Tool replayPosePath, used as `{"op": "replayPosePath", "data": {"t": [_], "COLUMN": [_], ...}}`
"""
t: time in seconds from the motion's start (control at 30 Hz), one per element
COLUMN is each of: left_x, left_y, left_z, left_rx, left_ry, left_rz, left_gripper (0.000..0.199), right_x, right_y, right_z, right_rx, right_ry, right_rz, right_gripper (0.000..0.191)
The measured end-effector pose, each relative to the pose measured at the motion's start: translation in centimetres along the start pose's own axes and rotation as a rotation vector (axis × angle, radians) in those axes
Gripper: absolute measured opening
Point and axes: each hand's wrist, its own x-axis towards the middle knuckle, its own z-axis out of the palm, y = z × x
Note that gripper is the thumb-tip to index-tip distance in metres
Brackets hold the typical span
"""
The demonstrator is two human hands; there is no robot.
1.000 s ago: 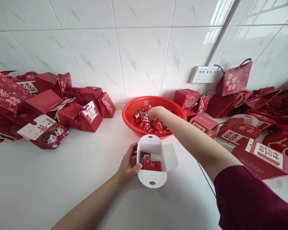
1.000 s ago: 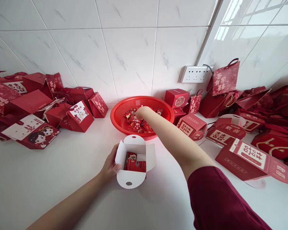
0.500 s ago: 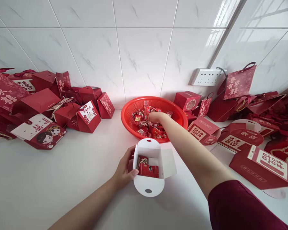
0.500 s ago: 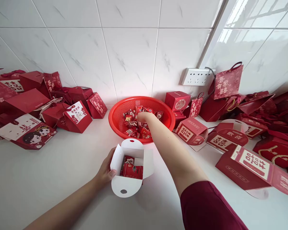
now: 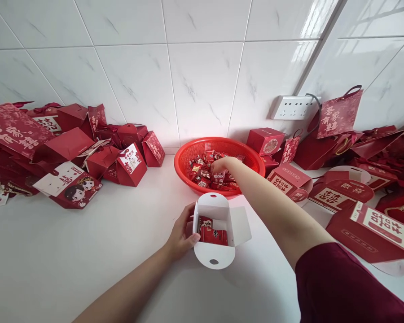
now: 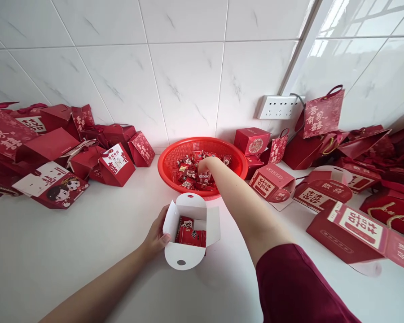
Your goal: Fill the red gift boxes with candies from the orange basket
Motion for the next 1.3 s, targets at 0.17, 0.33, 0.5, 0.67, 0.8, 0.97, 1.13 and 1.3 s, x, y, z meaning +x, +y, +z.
{"op": "replayPosePath", "data": {"t": [0.17, 0.33, 0.5, 0.67, 0.8, 0.97, 1.13, 1.3], "left_x": [-0.1, 0.0, 0.1, 0.0, 0.0, -0.1, -0.3, -0.2], "left_y": [-0.1, 0.0, 0.3, 0.2, -0.1, 0.0, 0.3, -0.1], "left_z": [-0.1, -0.2, -0.1, -0.1, -0.2, -0.6, -0.5, -0.8], "left_rx": [0.026, 0.018, 0.015, 0.007, 0.030, 0.189, 0.240, 0.375], "left_ry": [0.002, -0.014, -0.019, -0.005, 0.026, 0.140, 0.190, 0.171], "left_rz": [0.009, 0.004, -0.012, -0.034, -0.007, 0.192, 0.350, 0.422], "left_gripper": [0.072, 0.072, 0.069, 0.070, 0.073, 0.078, 0.082, 0.092], "right_x": [-1.1, -3.4, -8.1, -12.4, -12.9, -11.2, -10.7, -11.2], "right_y": [-0.3, -1.3, -1.0, 0.5, 2.0, 2.9, 2.3, 2.0], "right_z": [-0.3, -1.1, 0.2, 2.7, 3.5, 3.9, 4.1, 4.0], "right_rx": [0.038, 0.016, 0.086, 0.210, 0.340, 0.379, 0.306, 0.267], "right_ry": [-0.230, -0.112, 0.182, 0.380, 0.358, 0.333, 0.322, 0.319], "right_rz": [0.034, 0.010, -0.079, -0.179, -0.309, -0.325, -0.245, -0.212], "right_gripper": [0.048, 0.039, 0.025, 0.033, 0.032, 0.031, 0.031, 0.033]}}
